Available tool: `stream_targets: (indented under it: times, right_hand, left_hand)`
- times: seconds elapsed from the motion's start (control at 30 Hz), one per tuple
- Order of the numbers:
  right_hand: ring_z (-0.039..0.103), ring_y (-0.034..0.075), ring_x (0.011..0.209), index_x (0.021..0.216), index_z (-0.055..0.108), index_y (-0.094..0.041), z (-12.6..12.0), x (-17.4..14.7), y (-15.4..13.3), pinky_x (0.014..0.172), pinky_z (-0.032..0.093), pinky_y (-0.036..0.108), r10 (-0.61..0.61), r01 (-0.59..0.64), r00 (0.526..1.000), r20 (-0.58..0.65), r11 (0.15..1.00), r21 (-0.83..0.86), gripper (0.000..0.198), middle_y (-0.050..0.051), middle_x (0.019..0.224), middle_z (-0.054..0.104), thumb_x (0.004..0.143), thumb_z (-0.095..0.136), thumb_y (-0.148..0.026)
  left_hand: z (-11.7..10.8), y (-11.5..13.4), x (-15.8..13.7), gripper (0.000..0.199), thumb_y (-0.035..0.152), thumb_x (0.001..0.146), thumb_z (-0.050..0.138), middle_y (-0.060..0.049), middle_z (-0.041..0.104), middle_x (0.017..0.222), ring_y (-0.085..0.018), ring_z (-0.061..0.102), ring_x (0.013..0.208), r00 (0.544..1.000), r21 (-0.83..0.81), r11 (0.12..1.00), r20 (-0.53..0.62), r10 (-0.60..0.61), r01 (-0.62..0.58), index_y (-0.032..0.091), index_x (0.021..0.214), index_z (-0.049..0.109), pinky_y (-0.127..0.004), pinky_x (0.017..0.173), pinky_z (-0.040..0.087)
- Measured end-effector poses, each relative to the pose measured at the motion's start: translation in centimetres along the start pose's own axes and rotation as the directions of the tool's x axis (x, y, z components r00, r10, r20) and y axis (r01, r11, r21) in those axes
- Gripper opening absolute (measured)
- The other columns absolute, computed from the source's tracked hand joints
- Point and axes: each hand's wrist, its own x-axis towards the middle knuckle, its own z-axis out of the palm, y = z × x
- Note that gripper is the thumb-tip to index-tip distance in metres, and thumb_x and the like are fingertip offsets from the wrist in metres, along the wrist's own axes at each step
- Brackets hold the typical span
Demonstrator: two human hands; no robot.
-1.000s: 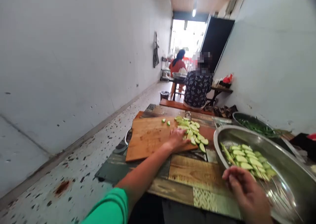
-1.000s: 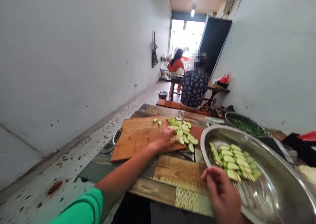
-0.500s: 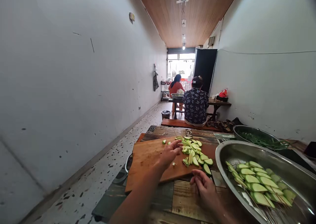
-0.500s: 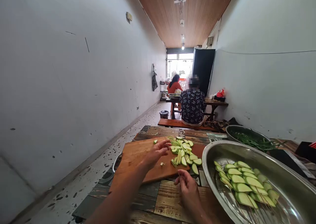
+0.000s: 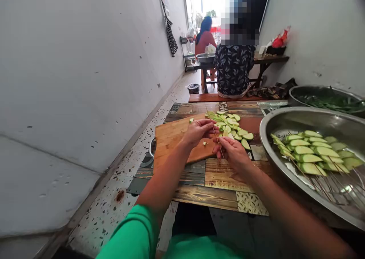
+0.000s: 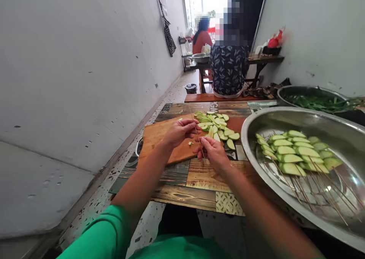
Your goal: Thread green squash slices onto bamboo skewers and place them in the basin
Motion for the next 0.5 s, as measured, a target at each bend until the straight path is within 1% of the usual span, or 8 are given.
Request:
stream_targets:
  times: [0.1,0.27,0.33,0.37,0.4,0.43,0.47,0.5]
  right_hand:
    - [0.052,0.009,0.042,0.091,0.056,-0.014,-0.3,0.0,-0.1,0.041,0.04,0.02,0.027,-0.028,1.0,0.004,0.996,0.084,0.031,0.002,0.061,0.066,0.08,0.059,-0.044]
    - [0.051,0.009,0.039,0.091,0.056,-0.014,-0.5,-0.3,-0.2,0.038,0.039,0.02,0.009,-0.011,1.0,0.015,0.995,0.097,0.031,0.001,0.062,0.067,0.079,0.061,-0.043]
    - [0.046,0.007,0.035,0.087,0.057,-0.014,-0.7,-0.2,-0.3,0.033,0.033,0.018,-0.033,0.035,0.998,-0.046,0.998,0.05,0.032,-0.001,0.057,0.064,0.076,0.063,-0.043]
    - [0.042,0.006,0.032,0.085,0.057,-0.014,-0.8,-0.2,-0.2,0.032,0.029,0.018,-0.073,0.075,0.991,-0.113,0.997,0.014,0.032,-0.002,0.054,0.061,0.076,0.063,-0.044]
    - [0.038,0.005,0.031,0.084,0.057,-0.014,-1.0,0.0,-0.1,0.031,0.026,0.018,-0.128,0.125,0.972,-0.199,0.992,-0.029,0.031,-0.004,0.051,0.058,0.077,0.062,-0.044]
    - [0.035,0.004,0.03,0.082,0.057,-0.015,-1.3,0.1,0.0,0.031,0.023,0.018,-0.192,0.176,0.937,-0.291,0.981,-0.08,0.03,-0.006,0.049,0.055,0.078,0.061,-0.044]
    - [0.033,0.004,0.031,0.082,0.057,-0.015,-1.6,0.3,0.1,0.031,0.022,0.018,-0.253,0.218,0.893,-0.373,0.967,-0.134,0.029,-0.007,0.047,0.051,0.079,0.059,-0.044]
    - [0.032,0.004,0.032,0.081,0.057,-0.015,-2.0,0.5,0.2,0.033,0.022,0.018,-0.303,0.245,0.847,-0.436,0.952,-0.186,0.029,-0.007,0.046,0.048,0.08,0.059,-0.044]
  left_hand:
    - [0.6,-0.6,0.7,0.015,0.02,0.076,0.068,-0.006,0.069,0.075,-0.012,0.066,0.061,0.999,0.038,0.998,0.026,-0.041,0.04,0.01,0.087,0.063,-0.018,0.052,0.048]
    - [0.9,-1.0,1.5,0.015,0.021,0.076,0.068,-0.004,0.067,0.072,-0.009,0.062,0.056,0.992,0.055,0.994,0.075,-0.1,0.096,0.01,0.087,0.064,-0.022,0.058,0.05]
    - [0.8,-1.4,1.7,0.018,0.027,0.078,0.067,-0.004,0.066,0.071,-0.008,0.059,0.055,0.995,0.114,0.99,0.053,-0.084,0.077,0.011,0.086,0.064,-0.02,0.057,0.047]
    - [0.7,-1.7,1.9,0.021,0.031,0.079,0.065,-0.004,0.065,0.07,-0.007,0.058,0.054,0.999,0.173,0.984,0.017,-0.045,0.041,0.011,0.086,0.065,-0.019,0.055,0.046]
    - [0.6,-2.0,2.2,0.023,0.034,0.08,0.063,-0.003,0.065,0.07,-0.007,0.056,0.054,1.0,0.258,0.966,-0.024,0.021,-0.014,0.012,0.087,0.065,-0.019,0.055,0.044]
    - [0.5,-2.4,2.5,0.025,0.036,0.079,0.063,-0.003,0.065,0.07,-0.007,0.056,0.056,0.993,0.369,0.926,-0.052,0.104,-0.078,0.013,0.088,0.066,-0.019,0.057,0.044]
    - [0.4,-2.8,2.8,0.026,0.037,0.078,0.064,-0.003,0.065,0.072,-0.008,0.056,0.059,0.98,0.493,0.859,-0.055,0.191,-0.139,0.014,0.09,0.068,-0.02,0.06,0.044]
    - [0.4,-3.1,3.1,0.027,0.036,0.075,0.067,-0.003,0.066,0.074,-0.01,0.057,0.064,0.965,0.613,0.766,-0.027,0.262,-0.191,0.015,0.092,0.068,-0.022,0.065,0.045]
